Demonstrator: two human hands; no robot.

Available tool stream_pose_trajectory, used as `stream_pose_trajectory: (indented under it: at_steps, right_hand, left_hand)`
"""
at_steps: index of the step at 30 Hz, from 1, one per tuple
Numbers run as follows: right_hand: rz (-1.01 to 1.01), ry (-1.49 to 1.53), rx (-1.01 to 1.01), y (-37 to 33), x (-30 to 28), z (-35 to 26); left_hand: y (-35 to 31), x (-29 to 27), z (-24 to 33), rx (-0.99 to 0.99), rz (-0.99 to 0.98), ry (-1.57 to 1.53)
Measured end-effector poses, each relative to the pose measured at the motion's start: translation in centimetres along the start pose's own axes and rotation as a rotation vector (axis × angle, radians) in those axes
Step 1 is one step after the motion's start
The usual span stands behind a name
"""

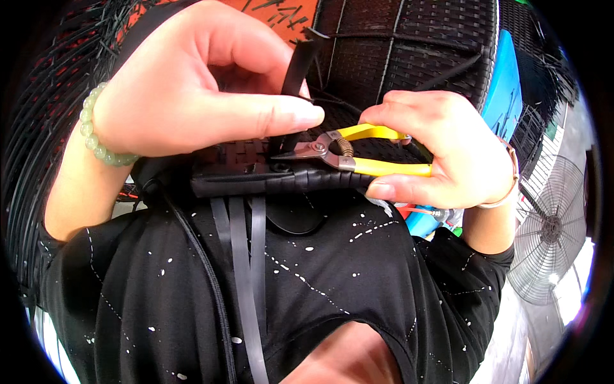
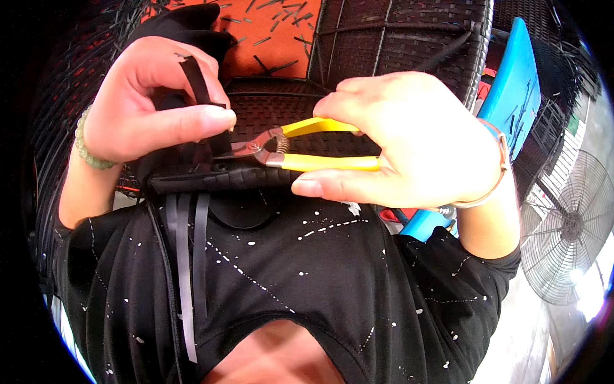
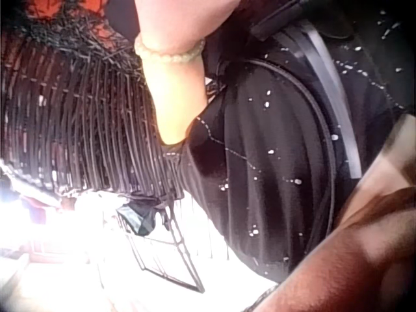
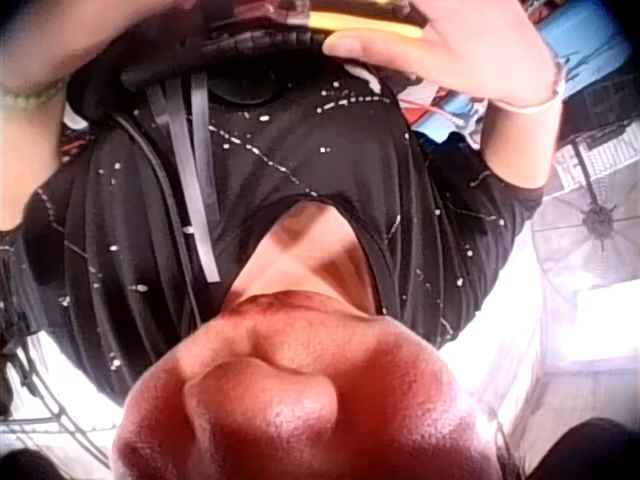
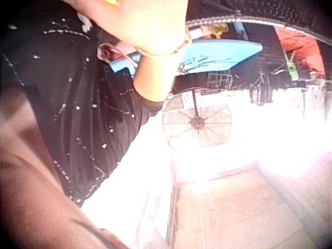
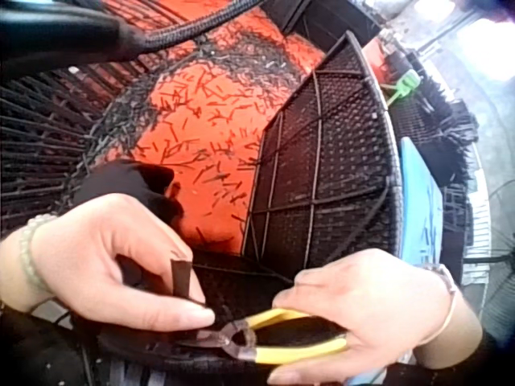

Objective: The person wraps a black plastic strip around a curved metal chair frame. They use a staple gun to secure the strip at intervals and pliers to trim the excess material. The task involves repetitive wrapping and fastening actions on the chair's armrest.

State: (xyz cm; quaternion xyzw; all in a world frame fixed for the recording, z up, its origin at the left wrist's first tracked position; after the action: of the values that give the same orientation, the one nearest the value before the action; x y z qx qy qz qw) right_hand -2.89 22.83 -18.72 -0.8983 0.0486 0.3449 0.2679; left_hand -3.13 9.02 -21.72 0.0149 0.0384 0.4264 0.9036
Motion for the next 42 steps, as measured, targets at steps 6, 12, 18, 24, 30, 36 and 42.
stream_pose_trajectory:
  at_steps: [6,12,18,24,30,36,42]
  right_hand:
    - [0.052,-0.157,-0.007,0.8,-1.0,-1.1]
    - [0.142,-0.041,0.044,0.6,-0.6,-0.4]
    - [0.452,0.025,0.243,-2.9,-2.5,1.6]
    - [0.817,0.158,0.359,-13.0,-4.3,5.9]
    - [0.563,-0.097,0.41,-14.8,-3.2,4.4]
    - [0.307,-0.141,0.413,-13.5,-2.3,4.4]
    - [0.223,-0.184,0.492,-14.6,-2.1,4.4]
  left_hand:
    - [-0.2,-0.2,0.5,0.0,-0.021,0.007]
    - [-0.7,-1.6,-1.7,-0.252,0.12,-0.089]
    - [1.8,-6.5,-5.6,-0.295,0.512,-0.722]
    - [1.9,0.3,-11.1,-0.569,0.383,-0.4]
    - [4.3,8.3,-9.0,-0.606,-0.399,-0.102]
    - [7.0,12.5,-10.0,-0.768,-0.467,-0.317]
    - [8.9,12.3,-8.2,-0.557,-0.337,-0.502]
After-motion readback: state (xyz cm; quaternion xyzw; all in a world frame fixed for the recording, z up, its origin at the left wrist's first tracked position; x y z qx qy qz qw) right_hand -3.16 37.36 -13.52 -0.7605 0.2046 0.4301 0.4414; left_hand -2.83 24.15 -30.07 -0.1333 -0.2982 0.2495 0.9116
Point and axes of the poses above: each hand's wrist, its own y-axis towards the middle knuckle, its own x-axis out of the palm, z = x × y, the point moved 9 cm from there along y, towards the middle knuckle, and after that the axes turned 1 degree about -y, right-handed, at the moved point
